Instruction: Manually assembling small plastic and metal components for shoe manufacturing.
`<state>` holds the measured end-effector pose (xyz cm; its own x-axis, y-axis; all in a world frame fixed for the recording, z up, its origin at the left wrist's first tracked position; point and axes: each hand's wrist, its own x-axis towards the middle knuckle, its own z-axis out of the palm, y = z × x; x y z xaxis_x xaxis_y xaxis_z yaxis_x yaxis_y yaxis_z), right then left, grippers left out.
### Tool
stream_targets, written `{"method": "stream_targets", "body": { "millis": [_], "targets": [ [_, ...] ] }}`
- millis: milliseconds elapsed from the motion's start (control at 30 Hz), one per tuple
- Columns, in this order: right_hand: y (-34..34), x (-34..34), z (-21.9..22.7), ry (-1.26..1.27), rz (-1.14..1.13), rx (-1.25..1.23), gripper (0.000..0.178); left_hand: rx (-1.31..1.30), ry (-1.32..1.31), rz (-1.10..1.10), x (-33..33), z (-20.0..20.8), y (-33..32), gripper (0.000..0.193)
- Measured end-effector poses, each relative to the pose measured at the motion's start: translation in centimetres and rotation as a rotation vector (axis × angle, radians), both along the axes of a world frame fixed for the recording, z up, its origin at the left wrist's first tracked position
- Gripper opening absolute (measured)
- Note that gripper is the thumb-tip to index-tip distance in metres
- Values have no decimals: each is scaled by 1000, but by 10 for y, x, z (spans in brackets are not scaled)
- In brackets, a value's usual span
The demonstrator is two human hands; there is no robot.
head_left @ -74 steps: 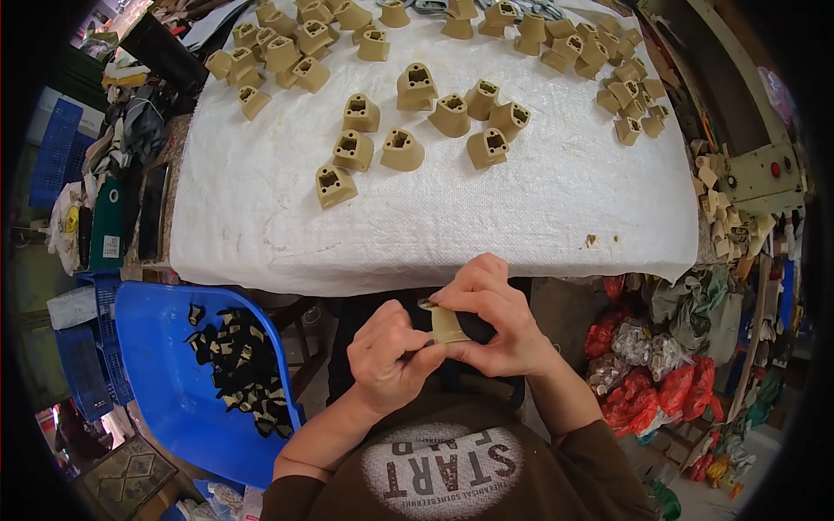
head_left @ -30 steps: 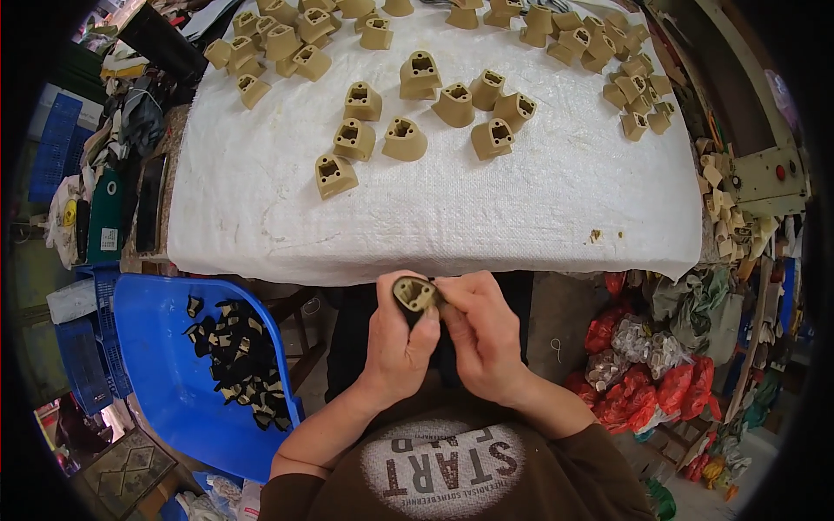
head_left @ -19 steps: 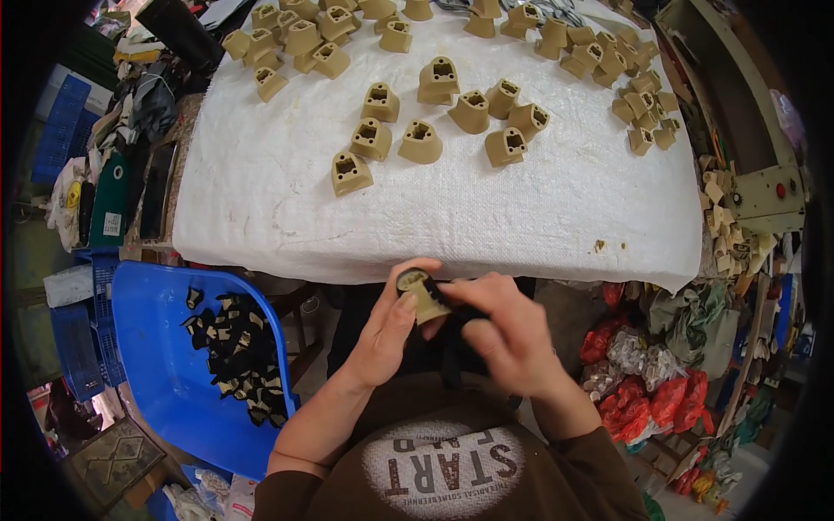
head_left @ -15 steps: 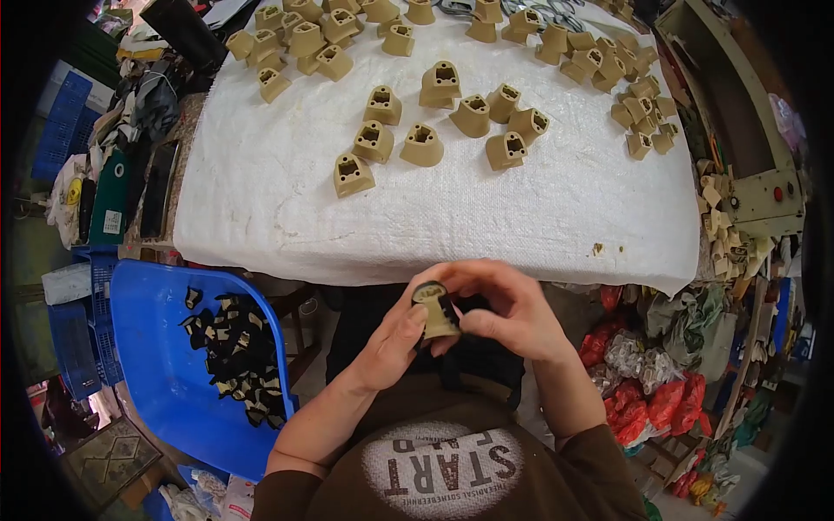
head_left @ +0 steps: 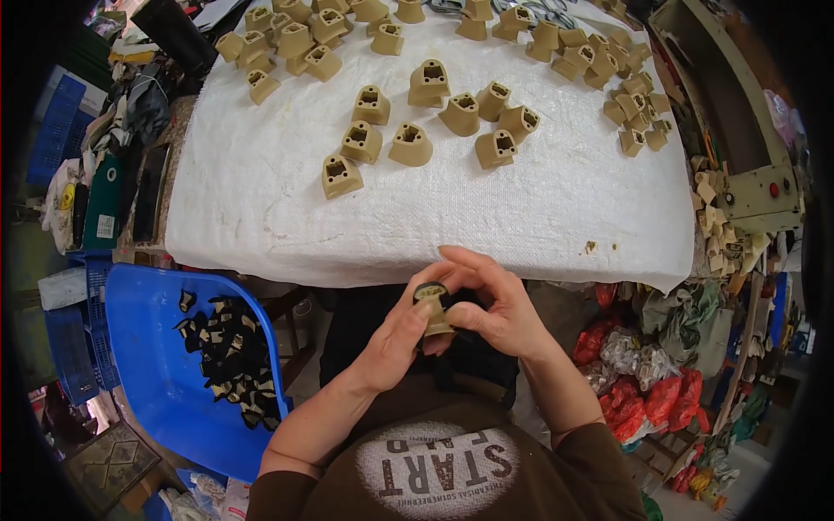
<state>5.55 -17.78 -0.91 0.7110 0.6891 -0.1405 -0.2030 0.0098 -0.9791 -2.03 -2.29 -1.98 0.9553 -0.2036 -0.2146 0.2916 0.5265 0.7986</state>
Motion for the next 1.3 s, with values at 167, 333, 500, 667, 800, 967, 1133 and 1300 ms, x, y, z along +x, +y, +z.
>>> {"method": "stream_targets", "body": {
  "millis": [167, 333, 500, 667, 800, 967, 1133, 1300],
  "targets": [
    [-3, 5, 3, -594, -69, -40, 37, -536, 175, 26, 3, -5, 5, 54],
    [5, -2, 1, -594, -45, -40, 26, -855, 225, -85, 3, -7, -7, 44],
    [6, -1, 1, -605, -33, -107, 17, -607, 467, 34, 5, 5, -7, 36],
    [6, 1, 8, -862, -51, -159, 18, -759, 302, -110, 3, -4, -6, 32],
    [8, -7, 14, -973, -136, -164, 16, -492, 427, -7, 0, 2, -9, 30],
    [-2, -2, 2, -238, -184, 187, 36, -216, 147, -143, 6, 1, 12, 38],
    [0, 4, 14, -240, 186, -40, 51, 207, -130, -242, 10, -3, 19, 56],
    [0, 4, 21, -521, 87, -51, 50, 2, -189, -53, 8, -1, 16, 66]
  ]
}}
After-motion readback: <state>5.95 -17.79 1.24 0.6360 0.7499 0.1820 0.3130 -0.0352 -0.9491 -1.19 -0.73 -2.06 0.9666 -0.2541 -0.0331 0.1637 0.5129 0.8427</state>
